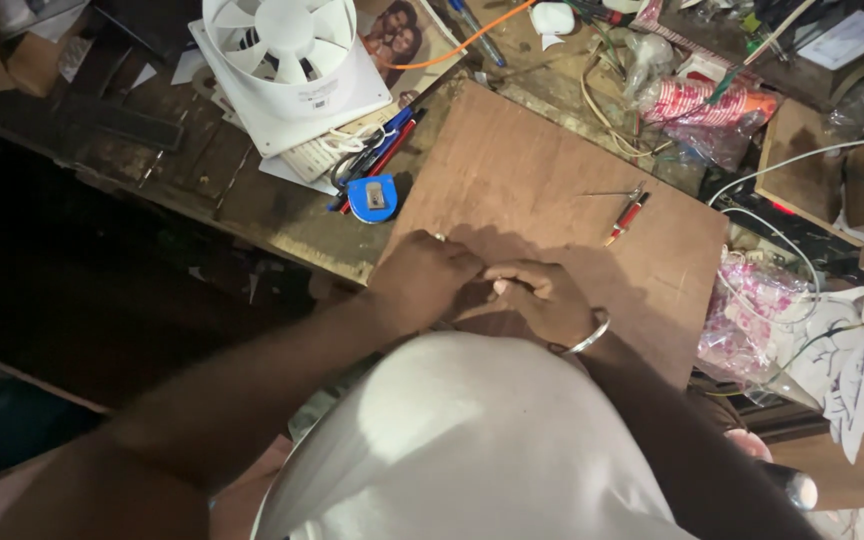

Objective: Measure and assemble components of a small exhaust fan in a workshop setting.

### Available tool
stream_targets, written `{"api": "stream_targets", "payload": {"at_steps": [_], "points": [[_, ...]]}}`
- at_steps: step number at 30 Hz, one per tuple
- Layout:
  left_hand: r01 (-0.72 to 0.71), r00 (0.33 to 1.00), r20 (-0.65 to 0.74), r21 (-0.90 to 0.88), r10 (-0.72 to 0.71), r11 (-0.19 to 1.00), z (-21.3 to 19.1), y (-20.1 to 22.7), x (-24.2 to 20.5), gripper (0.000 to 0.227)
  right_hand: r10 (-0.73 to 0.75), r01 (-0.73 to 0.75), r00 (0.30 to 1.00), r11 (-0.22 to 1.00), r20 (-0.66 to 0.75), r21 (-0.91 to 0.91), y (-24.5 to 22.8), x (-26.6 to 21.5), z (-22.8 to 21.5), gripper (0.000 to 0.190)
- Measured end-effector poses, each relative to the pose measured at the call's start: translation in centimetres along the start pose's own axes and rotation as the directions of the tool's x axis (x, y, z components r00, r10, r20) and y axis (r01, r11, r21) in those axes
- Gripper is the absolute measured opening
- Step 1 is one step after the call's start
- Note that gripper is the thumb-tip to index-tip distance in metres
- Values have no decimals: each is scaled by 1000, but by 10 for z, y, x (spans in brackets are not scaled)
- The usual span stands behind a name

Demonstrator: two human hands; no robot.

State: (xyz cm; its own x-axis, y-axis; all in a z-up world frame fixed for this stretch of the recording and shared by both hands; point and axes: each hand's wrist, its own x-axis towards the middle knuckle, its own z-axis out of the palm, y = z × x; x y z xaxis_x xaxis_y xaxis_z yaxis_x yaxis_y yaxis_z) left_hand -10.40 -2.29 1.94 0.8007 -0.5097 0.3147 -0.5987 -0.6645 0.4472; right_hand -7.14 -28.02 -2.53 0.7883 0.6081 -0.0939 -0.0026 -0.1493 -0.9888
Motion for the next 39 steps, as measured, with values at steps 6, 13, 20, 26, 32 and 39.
{"api": "stream_targets", "payload": {"at_steps": [6,13,20,26,32,39], "points": [[361,925,-29,374,-379,854,-3,-45,4,15,-251,27,859,892,-445,-451,-1,11,-43,14],[454,889,-160,422,-428,785,-32,-75,14,27,-182,-503,685,582,-705,-639,-47,-6,-96,24],[447,894,-179,387,-410,806,-11,-59,23,51,-371,-256,813,464,-448,-848,42,6,-144,13],[368,928,-167,292,-332,883,6,-45,28,40,11,-350,727,866,-686,-358,9,0,-125,31],[378,923,-110,92,-368,921,7,-22,22,33,281,-225,761,960,-585,168,-6,-24,-112,21],[250,958,-125,-68,-257,966,39,-3,1,21,-62,-31,774,990,-631,-135,-7,-27,-85,19]]}}
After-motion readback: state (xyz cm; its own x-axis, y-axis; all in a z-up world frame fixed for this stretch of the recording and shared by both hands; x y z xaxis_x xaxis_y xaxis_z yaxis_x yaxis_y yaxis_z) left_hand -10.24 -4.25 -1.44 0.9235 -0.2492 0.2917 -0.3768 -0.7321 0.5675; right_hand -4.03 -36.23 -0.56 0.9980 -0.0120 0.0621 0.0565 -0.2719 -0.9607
